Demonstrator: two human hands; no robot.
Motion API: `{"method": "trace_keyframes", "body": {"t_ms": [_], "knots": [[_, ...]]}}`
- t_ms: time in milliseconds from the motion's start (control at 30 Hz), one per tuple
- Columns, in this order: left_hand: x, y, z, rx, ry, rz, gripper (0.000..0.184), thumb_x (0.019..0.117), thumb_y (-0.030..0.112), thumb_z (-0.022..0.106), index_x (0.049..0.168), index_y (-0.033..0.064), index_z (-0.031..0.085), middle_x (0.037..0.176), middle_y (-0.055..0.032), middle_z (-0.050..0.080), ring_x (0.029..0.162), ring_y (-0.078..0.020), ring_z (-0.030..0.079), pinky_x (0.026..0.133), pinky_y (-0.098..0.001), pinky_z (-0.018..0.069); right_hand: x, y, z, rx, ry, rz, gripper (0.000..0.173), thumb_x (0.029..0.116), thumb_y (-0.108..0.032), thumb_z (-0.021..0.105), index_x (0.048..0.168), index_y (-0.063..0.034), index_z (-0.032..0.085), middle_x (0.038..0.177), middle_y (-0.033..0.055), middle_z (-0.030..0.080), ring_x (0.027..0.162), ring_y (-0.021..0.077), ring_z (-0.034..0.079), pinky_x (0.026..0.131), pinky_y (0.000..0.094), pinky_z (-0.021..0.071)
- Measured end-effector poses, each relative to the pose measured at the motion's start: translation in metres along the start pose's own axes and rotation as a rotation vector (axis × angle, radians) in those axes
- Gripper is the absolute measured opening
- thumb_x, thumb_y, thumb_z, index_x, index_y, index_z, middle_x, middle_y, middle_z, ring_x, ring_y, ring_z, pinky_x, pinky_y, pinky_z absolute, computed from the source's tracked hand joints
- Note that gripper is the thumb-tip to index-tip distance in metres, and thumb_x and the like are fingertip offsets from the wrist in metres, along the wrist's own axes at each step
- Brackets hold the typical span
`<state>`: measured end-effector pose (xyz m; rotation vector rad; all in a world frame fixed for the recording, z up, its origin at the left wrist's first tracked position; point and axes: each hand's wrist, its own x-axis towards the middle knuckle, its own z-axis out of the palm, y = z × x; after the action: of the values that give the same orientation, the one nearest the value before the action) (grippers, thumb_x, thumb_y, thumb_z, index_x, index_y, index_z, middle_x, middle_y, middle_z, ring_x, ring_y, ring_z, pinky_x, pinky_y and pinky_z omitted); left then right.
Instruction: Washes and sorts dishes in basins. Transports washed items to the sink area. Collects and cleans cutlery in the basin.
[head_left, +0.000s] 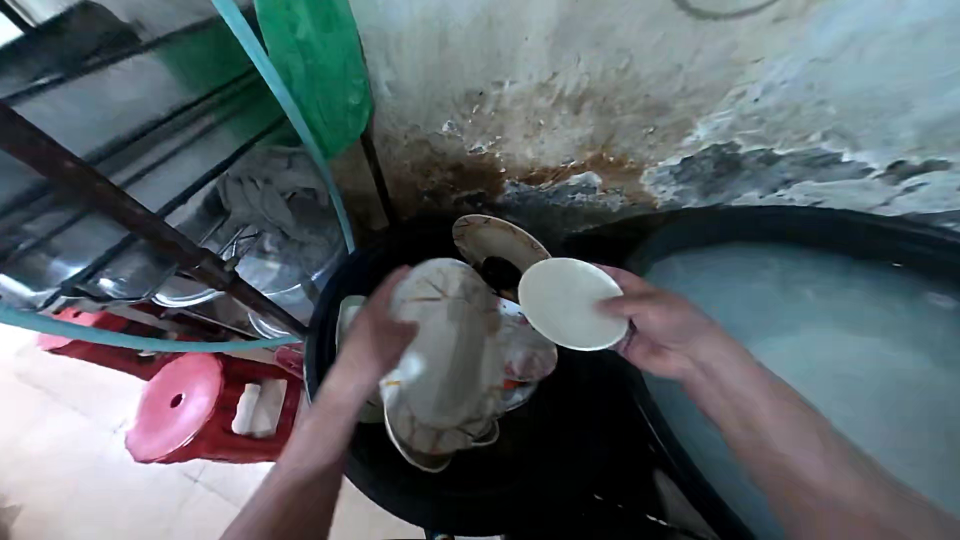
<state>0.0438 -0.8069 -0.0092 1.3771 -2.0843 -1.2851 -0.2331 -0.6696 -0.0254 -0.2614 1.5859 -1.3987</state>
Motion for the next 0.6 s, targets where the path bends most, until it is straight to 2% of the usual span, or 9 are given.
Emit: {"method": "trace_keyframes", "body": {"t_ms": [100,167,233,333,400,433,467,533,600], "knots": [[0.032,-0.019,0.053,-0.002,-0.295,-0.096,0.08,0.0932,0.003,0.07,0.16,0.0275,0.034,0.153,-0.0169,0.049,0.125,-0.0376,0.059,0.097,-0.0587,0.0515,0.01,0.004,0.021,-0.027,-0.022,0.009,0.053,0.0989,0.007,0.04,0.146,-0.0168,0.047,0.116,0.0157,0.066,0.088,0.0282,0.07,0.068,0.043,0.0604],[0.043,-0.025,0.075,0.029,-0.426,-0.069,0.074,0.0987,0.007,0.063,0.161,0.029,0.031,0.155,-0.0171,0.046,0.13,-0.039,0.056,0.101,-0.0615,0.0477,0.012,0.005,0.036,-0.086,0.009,0.005,0.055,0.0992,0.008,0.041,0.148,-0.0168,0.045,0.119,0.0172,0.064,0.091,0.0295,0.07,0.07,0.0447,0.0604],[0.05,-0.023,0.083,-0.023,-0.479,-0.023,0.064,0.1026,0.009,0.058,0.16,0.0195,0.032,0.151,-0.02,0.049,0.129,-0.0373,0.056,0.103,-0.0582,0.0467,0.014,0.006,0.048,-0.187,0.033,-0.031,0.059,0.0978,0.01,0.044,0.15,-0.0174,0.044,0.123,0.0188,0.063,0.094,0.0303,0.069,0.072,0.046,0.0598],[0.062,-0.014,0.087,-0.023,-0.48,0.004,0.046,0.1045,0.011,0.056,0.148,-0.0008,0.044,0.134,-0.0239,0.059,0.121,-0.0316,0.059,0.104,-0.0493,0.0475,0.021,0.013,0.059,-0.326,0.068,-0.155,0.062,0.0962,0.009,0.048,0.151,-0.019,0.045,0.13,0.0176,0.061,0.1,0.0279,0.066,0.076,0.0456,0.0562],[0.069,0.003,0.087,0.238,-0.484,0.008,0.038,0.1036,0.005,0.053,0.139,-0.0096,0.05,0.129,-0.0298,0.06,0.121,-0.0391,0.059,0.104,-0.0538,0.0464,0.024,0.014,0.064,-0.382,0.087,-0.291,0.061,0.096,0.01,0.048,0.151,-0.0157,0.046,0.141,0.0155,0.057,0.121,0.0266,0.062,0.095,0.0494,0.0535],[0.072,0.008,0.088,0.319,-0.491,0.024,0.035,0.104,0.005,0.052,0.135,-0.0098,0.053,0.129,-0.0302,0.06,0.121,-0.0409,0.059,0.104,-0.0554,0.0458,0.024,0.013,0.066,-0.423,0.107,-0.383,0.059,0.0966,0.011,0.046,0.151,-0.0136,0.047,0.143,0.0155,0.057,0.125,0.0259,0.06,0.1,0.0492,0.0517],[0.077,0.009,0.089,0.316,-0.5,0.037,0.036,0.1066,0.007,0.049,0.139,-0.0079,0.052,0.133,-0.0295,0.059,0.124,-0.0406,0.058,0.106,-0.0553,0.0446,0.022,0.013,0.065,-0.487,0.122,-0.499,0.058,0.097,0.01,0.045,0.15,-0.0114,0.048,0.144,0.0157,0.057,0.127,0.025,0.06,0.103,0.0473,0.0507],[0.087,-0.005,0.093,0.062,-0.502,-0.04,0.041,0.109,0.017,0.047,0.146,-0.0007,0.048,0.134,-0.0244,0.059,0.121,-0.0333,0.059,0.103,-0.0506,0.0475,0.017,0.009,0.059,-0.678,0.137,-0.709,0.053,0.1008,0.008,0.042,0.152,-0.0078,0.046,0.147,0.0176,0.055,0.131,0.0281,0.058,0.107,0.0479,0.0479],[0.091,-0.01,0.088,-0.156,-0.489,-0.158,0.042,0.1055,0.016,0.056,0.145,0.0036,0.05,0.131,-0.0207,0.061,0.115,-0.0283,0.062,0.099,-0.0475,0.0498,0.015,0.009,0.043,-0.849,0.171,-0.89,0.05,0.1021,0.005,0.043,0.149,-0.0077,0.049,0.144,0.019,0.057,0.127,0.0314,0.062,0.104,0.051,0.0513]]}}
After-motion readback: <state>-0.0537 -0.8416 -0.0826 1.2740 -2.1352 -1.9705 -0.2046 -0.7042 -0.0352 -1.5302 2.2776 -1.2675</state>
